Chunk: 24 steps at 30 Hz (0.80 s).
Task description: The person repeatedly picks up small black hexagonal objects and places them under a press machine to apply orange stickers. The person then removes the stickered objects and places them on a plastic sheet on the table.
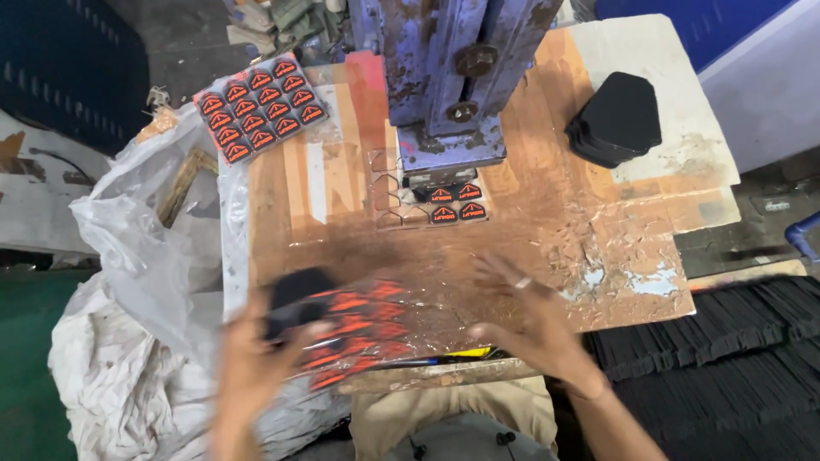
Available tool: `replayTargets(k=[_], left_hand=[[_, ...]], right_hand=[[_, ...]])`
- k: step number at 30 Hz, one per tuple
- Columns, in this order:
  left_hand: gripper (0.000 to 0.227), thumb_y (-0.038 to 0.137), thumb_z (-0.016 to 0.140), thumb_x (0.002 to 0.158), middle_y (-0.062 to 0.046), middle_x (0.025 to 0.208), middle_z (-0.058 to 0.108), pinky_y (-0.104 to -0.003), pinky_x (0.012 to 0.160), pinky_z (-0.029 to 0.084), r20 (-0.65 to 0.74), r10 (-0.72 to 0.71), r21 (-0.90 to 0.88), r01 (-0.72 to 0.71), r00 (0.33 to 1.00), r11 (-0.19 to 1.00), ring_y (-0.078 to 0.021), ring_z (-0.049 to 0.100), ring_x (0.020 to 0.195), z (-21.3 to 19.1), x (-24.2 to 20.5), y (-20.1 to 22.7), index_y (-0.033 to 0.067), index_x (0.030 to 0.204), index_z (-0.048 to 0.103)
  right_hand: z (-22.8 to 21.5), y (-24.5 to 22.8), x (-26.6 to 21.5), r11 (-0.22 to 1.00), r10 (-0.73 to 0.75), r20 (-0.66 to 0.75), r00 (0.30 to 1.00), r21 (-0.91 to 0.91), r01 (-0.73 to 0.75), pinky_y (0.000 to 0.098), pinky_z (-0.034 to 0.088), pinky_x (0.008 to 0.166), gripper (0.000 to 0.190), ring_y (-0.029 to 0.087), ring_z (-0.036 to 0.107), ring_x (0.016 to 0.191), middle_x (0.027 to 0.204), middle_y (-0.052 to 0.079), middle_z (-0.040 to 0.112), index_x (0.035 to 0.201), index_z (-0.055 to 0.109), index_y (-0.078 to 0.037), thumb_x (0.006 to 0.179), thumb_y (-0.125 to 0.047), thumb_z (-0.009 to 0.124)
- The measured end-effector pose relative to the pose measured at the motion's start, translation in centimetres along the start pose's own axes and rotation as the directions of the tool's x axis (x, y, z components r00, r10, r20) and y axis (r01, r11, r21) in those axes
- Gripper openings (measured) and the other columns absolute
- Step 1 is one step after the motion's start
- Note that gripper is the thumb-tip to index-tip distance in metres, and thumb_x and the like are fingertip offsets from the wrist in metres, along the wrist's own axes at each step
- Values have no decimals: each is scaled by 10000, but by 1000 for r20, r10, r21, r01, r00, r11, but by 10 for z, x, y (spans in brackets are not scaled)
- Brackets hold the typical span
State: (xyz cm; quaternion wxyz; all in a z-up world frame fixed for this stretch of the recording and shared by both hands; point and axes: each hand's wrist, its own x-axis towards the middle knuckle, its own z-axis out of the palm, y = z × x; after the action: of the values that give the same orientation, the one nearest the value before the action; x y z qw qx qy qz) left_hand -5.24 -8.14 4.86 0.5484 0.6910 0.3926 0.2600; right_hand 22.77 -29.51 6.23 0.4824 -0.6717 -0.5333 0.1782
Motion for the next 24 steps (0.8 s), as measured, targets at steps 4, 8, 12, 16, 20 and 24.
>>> replayTargets(k=[4, 8, 12, 16, 20, 24], left_hand=[[477, 280, 858, 842, -99, 907, 764, -337, 666, 593, 93, 133, 165, -147, 987, 975, -176, 739, 743, 83, 21, 13, 72, 1215, 646], [704, 298, 834, 812, -138, 915, 706, -410, 739, 545, 107, 87, 291, -115, 990, 950, -254, 674, 771, 86, 59, 32, 79, 1415, 543], [463, 456, 531, 1046, -167, 1170, 661, -432, 1048, 428, 330, 377, 399, -490, 865, 775, -316, 562, 1149, 90, 99, 8, 52, 1178, 714], [687, 558, 289, 1056, -124, 1120, 648, -425, 1053, 376, 634, 114, 222, -321, 765, 921, -309, 515, 1157, 90, 108, 11, 85, 1081, 786], [637, 528, 341, 1055, -114, 1101, 659, -434, 1078, 338, 604, 160, 223, -358, 781, 907, -303, 533, 1126, 96, 101, 7, 88, 1053, 802], [495, 504, 476, 1058, -74, 1079, 688, -425, 1149, 397, 587, 177, 393, -470, 790, 791, -240, 604, 1151, 108, 79, 25, 127, 1048, 798]], right_hand=[[32, 38, 7, 875, 288, 161, 944, 356, -327, 353, 586, 833, 559, 186, 696, 961, 1085, 103, 706, 1364, 599, -94, 838, -38, 780], [9, 11, 47, 905, 310, 0, 951, -306, -295, 388, 559, 692, 212, 208, 715, 744, 1078, 60, 782, 1134, 771, -110, 944, -55, 696], [13, 5, 69, 920, -165, 63, 984, -350, 177, 400, 547, 866, 224, 299, 674, 1001, 1080, 107, 723, 1128, 741, -80, 927, -21, 664], [29, -9, 42, 675, -307, 269, 913, -615, 408, 463, 513, 844, 261, 310, 691, 982, 1081, 126, 749, 1103, 753, -95, 875, -72, 628], [28, -1, -51, 846, -29, 769, 638, -321, 426, 424, 558, 827, 95, 287, 690, 867, 904, 112, 717, 899, 725, -86, 866, -86, 636], [-26, 7, -67, 994, 73, 268, 961, 58, -92, 380, 618, 814, 178, 218, 758, 931, 988, 98, 785, 1002, 766, -63, 923, 9, 624]])
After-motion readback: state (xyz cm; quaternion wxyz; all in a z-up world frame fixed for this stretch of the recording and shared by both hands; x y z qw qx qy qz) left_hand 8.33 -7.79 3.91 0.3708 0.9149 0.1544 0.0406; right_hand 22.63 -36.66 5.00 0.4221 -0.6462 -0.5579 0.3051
